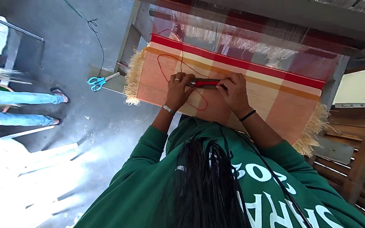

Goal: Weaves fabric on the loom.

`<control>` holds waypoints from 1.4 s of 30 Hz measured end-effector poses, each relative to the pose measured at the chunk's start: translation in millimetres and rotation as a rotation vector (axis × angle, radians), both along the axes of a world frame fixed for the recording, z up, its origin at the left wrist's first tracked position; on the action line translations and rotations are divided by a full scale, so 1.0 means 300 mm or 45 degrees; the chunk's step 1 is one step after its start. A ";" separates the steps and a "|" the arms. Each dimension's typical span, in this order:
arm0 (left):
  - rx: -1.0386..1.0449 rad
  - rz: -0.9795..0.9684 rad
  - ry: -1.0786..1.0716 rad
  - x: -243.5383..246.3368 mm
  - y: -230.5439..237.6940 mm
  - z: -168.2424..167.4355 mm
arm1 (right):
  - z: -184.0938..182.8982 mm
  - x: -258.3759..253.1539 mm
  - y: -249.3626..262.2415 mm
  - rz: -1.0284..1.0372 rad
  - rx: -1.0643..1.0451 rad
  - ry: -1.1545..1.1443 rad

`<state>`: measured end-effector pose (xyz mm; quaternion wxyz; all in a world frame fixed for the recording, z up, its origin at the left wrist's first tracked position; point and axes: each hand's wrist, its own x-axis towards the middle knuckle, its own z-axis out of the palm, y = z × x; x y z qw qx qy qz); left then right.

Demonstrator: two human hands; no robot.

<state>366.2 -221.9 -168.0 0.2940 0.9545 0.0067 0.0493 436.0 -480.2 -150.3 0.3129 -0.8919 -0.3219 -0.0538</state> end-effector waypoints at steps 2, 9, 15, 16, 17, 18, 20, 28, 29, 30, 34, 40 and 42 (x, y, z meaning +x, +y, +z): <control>-0.014 0.008 0.005 -0.006 -0.006 0.008 | -0.013 0.001 -0.002 -0.049 -0.034 -0.010; -0.406 0.187 -0.055 -0.032 -0.026 0.016 | -0.030 0.024 -0.052 -0.105 -0.018 0.252; -1.426 0.534 -0.049 -0.036 -0.099 0.029 | -0.024 -0.012 -0.059 -0.126 0.163 0.286; -1.434 0.550 -0.090 -0.033 -0.114 0.028 | -0.031 -0.009 -0.052 -0.131 0.169 0.275; -1.442 0.564 -0.120 -0.032 -0.130 0.031 | -0.038 -0.006 -0.043 -0.135 0.180 0.271; -1.450 0.584 -0.129 -0.033 -0.146 0.038 | -0.040 -0.005 -0.036 -0.132 0.190 0.275; -1.486 0.637 -0.083 -0.028 -0.171 0.061 | -0.038 -0.009 -0.024 -0.122 0.219 0.292; -1.567 0.947 -0.336 0.168 0.182 0.141 | -0.065 -0.024 -0.063 -0.183 0.322 0.223; -1.548 0.995 -0.413 0.197 0.272 0.159 | -0.087 -0.025 -0.076 -0.202 0.255 0.205; -1.530 1.046 -0.486 0.228 0.357 0.174 | -0.111 -0.027 -0.085 -0.204 0.181 0.184; -1.540 1.302 -0.765 0.362 0.617 0.198 | -0.180 -0.040 -0.074 -0.158 -0.060 -0.004; -1.506 1.540 -0.931 0.536 0.800 0.129 | -0.180 -0.035 -0.066 -0.149 -0.115 -0.043; -1.492 1.549 -0.890 0.581 0.808 0.103 | -0.182 -0.033 -0.064 -0.148 -0.126 -0.042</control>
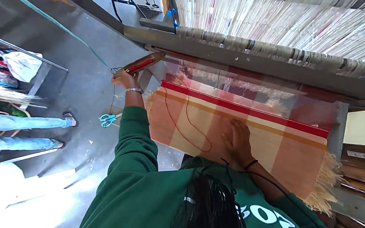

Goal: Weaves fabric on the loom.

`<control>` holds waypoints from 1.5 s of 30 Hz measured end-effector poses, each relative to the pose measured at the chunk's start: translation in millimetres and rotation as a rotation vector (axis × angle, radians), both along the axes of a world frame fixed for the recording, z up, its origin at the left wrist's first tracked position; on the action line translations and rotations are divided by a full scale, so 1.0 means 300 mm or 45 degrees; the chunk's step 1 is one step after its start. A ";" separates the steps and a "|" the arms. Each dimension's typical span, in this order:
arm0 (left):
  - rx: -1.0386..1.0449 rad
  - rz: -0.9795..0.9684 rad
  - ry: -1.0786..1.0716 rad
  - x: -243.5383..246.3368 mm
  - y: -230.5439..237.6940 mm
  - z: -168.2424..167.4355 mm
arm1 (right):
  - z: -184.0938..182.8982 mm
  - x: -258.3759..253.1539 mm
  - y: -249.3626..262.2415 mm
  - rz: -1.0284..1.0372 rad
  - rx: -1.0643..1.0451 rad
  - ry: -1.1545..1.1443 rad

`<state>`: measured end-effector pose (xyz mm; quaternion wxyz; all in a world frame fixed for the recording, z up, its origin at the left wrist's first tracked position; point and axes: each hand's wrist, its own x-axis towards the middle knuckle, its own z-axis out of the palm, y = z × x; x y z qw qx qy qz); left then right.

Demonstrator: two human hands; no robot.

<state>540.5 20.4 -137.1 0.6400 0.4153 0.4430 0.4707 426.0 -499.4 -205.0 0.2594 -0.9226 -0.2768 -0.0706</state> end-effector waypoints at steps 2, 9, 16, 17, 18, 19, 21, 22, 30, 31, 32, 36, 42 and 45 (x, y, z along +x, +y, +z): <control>-0.019 -0.054 0.032 0.038 -0.007 -0.018 | 0.006 -0.001 0.002 -0.001 -0.009 0.020; -0.017 -0.245 0.088 0.137 -0.036 -0.039 | 0.002 -0.003 0.004 -0.028 0.004 0.044; -0.062 -0.461 0.061 0.201 -0.133 -0.037 | -0.002 -0.003 0.004 -0.028 0.025 0.038; -0.067 -0.526 0.077 0.206 -0.166 -0.029 | -0.003 -0.003 0.004 -0.029 0.020 0.037; -0.059 -0.653 0.120 0.204 -0.200 -0.018 | -0.003 -0.004 0.004 -0.028 0.020 0.035; -0.045 -0.839 0.187 0.197 -0.230 -0.003 | -0.004 -0.004 0.003 -0.023 0.034 0.031; 0.024 -1.311 0.421 0.182 -0.253 0.025 | -0.005 -0.003 -0.005 -0.014 0.117 0.053; 0.073 -1.483 0.558 0.181 -0.255 0.038 | 0.000 0.000 -0.013 -0.013 0.195 0.083; 0.241 -1.211 0.604 0.084 -0.299 0.121 | 0.177 0.277 -0.421 -0.722 0.472 -0.128; 0.404 -1.209 0.632 0.057 -0.344 0.137 | 0.187 0.317 -0.487 -0.821 0.490 -0.179; 0.593 -1.235 0.647 0.032 -0.399 0.152 | 0.196 0.350 -0.539 -0.901 0.513 -0.211; 0.727 -1.514 0.560 0.007 -0.683 0.159 | 0.195 0.448 -0.632 -1.109 0.586 -0.179; 0.015 -1.679 0.546 0.138 -0.912 0.081 | 0.210 0.513 -0.629 -1.293 0.666 0.094; -0.031 -1.664 0.526 0.151 -0.972 0.093 | 0.230 0.534 -0.660 -1.331 0.678 0.324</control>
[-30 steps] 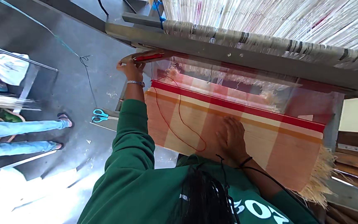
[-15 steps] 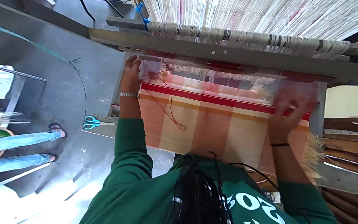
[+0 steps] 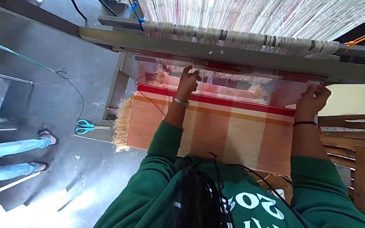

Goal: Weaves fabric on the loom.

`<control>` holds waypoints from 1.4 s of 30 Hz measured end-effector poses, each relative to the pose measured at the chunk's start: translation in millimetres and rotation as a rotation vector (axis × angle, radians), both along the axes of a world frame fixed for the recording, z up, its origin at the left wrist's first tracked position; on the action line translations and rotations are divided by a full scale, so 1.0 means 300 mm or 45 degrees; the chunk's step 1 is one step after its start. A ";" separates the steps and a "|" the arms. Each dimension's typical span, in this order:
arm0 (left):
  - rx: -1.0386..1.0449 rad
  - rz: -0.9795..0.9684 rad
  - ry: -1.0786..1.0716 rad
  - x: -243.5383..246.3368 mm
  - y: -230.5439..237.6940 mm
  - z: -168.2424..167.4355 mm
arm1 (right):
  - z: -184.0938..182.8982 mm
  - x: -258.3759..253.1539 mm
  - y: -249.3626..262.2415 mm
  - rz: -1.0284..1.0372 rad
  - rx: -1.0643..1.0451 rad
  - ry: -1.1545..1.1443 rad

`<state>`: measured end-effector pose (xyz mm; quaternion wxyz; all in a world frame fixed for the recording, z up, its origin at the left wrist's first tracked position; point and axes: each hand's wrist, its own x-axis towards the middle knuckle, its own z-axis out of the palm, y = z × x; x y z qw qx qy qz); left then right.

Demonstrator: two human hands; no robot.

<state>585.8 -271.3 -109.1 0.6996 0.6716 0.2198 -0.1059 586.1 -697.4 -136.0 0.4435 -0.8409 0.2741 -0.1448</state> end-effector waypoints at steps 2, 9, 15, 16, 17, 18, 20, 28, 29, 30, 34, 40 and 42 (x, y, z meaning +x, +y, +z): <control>-0.026 -0.019 0.003 0.003 -0.043 0.010 | 0.005 0.014 -0.023 0.018 0.108 0.069; -0.160 0.181 -0.029 0.069 -0.116 -0.025 | -0.002 0.116 -0.043 0.049 0.049 0.136; -0.441 0.030 0.093 0.105 -0.001 -0.023 | -0.006 0.132 -0.060 0.075 0.271 0.095; -0.486 0.026 0.126 0.103 0.015 -0.021 | -0.004 0.137 -0.065 0.075 0.400 0.076; -0.470 0.053 0.130 0.096 0.010 -0.014 | 0.000 0.149 -0.073 0.066 0.514 0.064; -0.407 0.094 0.099 0.076 -0.016 -0.003 | 0.006 0.156 -0.079 0.056 0.595 0.067; -0.214 0.202 -0.071 0.013 -0.110 0.006 | 0.014 0.161 -0.088 0.030 0.673 0.072; -0.209 -0.216 -0.078 -0.070 -0.464 -0.054 | 0.028 0.155 -0.077 0.036 0.681 0.073; -0.221 -0.203 -0.068 -0.066 -0.484 -0.053 | 0.036 0.154 -0.077 0.038 0.687 0.065; -0.215 -0.206 -0.082 -0.065 -0.501 -0.051 | 0.041 0.151 -0.080 0.048 0.693 0.055; -0.038 -0.403 -0.159 -0.083 -0.566 -0.059 | 0.019 0.148 -0.112 0.001 0.718 -0.002; 0.032 -0.402 -0.124 -0.072 -0.572 -0.082 | -0.001 0.155 -0.117 0.020 0.736 -0.011; -0.057 -0.283 -0.150 -0.051 -0.565 -0.092 | -0.005 0.158 -0.117 0.008 0.752 -0.019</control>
